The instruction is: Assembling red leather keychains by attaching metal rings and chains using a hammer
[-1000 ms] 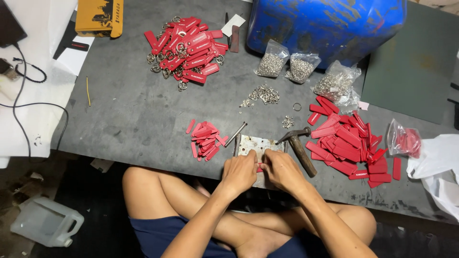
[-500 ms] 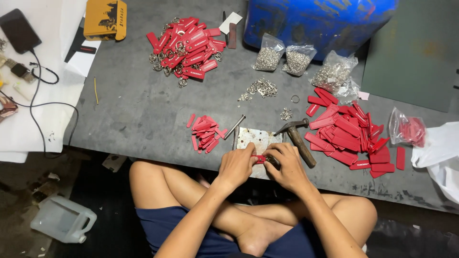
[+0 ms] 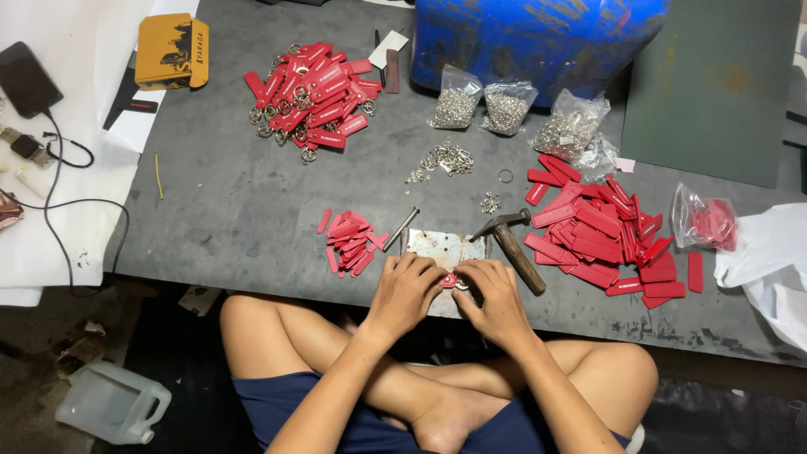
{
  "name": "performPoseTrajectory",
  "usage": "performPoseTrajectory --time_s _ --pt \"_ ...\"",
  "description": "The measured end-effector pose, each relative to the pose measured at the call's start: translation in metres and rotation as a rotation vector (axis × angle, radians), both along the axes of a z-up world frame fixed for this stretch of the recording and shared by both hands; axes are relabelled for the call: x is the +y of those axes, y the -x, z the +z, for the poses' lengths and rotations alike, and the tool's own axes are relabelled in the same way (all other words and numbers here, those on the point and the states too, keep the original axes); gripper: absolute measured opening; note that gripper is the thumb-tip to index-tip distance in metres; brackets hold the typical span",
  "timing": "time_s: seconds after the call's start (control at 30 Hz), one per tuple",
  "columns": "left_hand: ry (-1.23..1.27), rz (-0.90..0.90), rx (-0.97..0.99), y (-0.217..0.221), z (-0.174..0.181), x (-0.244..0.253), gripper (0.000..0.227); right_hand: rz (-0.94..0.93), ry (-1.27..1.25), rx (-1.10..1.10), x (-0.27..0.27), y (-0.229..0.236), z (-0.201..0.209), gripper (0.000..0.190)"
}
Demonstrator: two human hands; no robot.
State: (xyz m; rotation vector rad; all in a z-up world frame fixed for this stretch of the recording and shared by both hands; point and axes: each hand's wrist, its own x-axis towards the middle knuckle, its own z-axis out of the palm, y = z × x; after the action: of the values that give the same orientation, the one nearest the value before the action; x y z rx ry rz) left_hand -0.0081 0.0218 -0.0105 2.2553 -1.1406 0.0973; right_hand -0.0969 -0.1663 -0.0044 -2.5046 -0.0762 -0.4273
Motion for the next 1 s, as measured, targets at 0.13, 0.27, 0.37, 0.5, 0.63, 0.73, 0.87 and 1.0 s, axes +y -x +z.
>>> performPoseTrajectory --time_s 0.13,0.27,0.37,0.5,0.63,0.73,0.87,1.0 --pt "0.007 0.004 0.039 -0.001 0.002 -0.001 0.013 0.006 0.022 -0.018 -0.002 -0.002 -0.006 0.024" --pt "-0.037 0.024 0.154 -0.003 0.004 -0.002 0.017 -0.014 -0.050 0.026 -0.001 -0.003 -0.008 0.023" --pt "-0.078 0.023 0.212 -0.006 0.006 -0.004 0.018 -0.034 -0.077 0.031 0.000 -0.005 -0.010 0.020" --pt "-0.110 0.000 0.274 -0.018 0.026 -0.001 0.020 -0.066 -0.064 0.002 0.004 -0.007 -0.017 0.020" --pt "0.030 0.219 0.160 -0.070 0.003 0.004 0.023 -0.076 -0.043 -0.014 0.004 -0.005 -0.020 0.018" --pt "-0.263 0.330 0.175 -0.102 -0.009 0.003 0.021 -0.077 -0.044 -0.046 0.005 -0.006 -0.020 0.018" --pt "-0.381 0.232 0.283 -0.128 -0.036 -0.006 0.016 -0.096 -0.043 -0.070 0.005 -0.004 -0.023 0.018" --pt "-0.477 0.218 0.301 -0.138 -0.057 -0.010 0.018 -0.090 -0.046 -0.074 0.005 -0.005 -0.024 0.018"
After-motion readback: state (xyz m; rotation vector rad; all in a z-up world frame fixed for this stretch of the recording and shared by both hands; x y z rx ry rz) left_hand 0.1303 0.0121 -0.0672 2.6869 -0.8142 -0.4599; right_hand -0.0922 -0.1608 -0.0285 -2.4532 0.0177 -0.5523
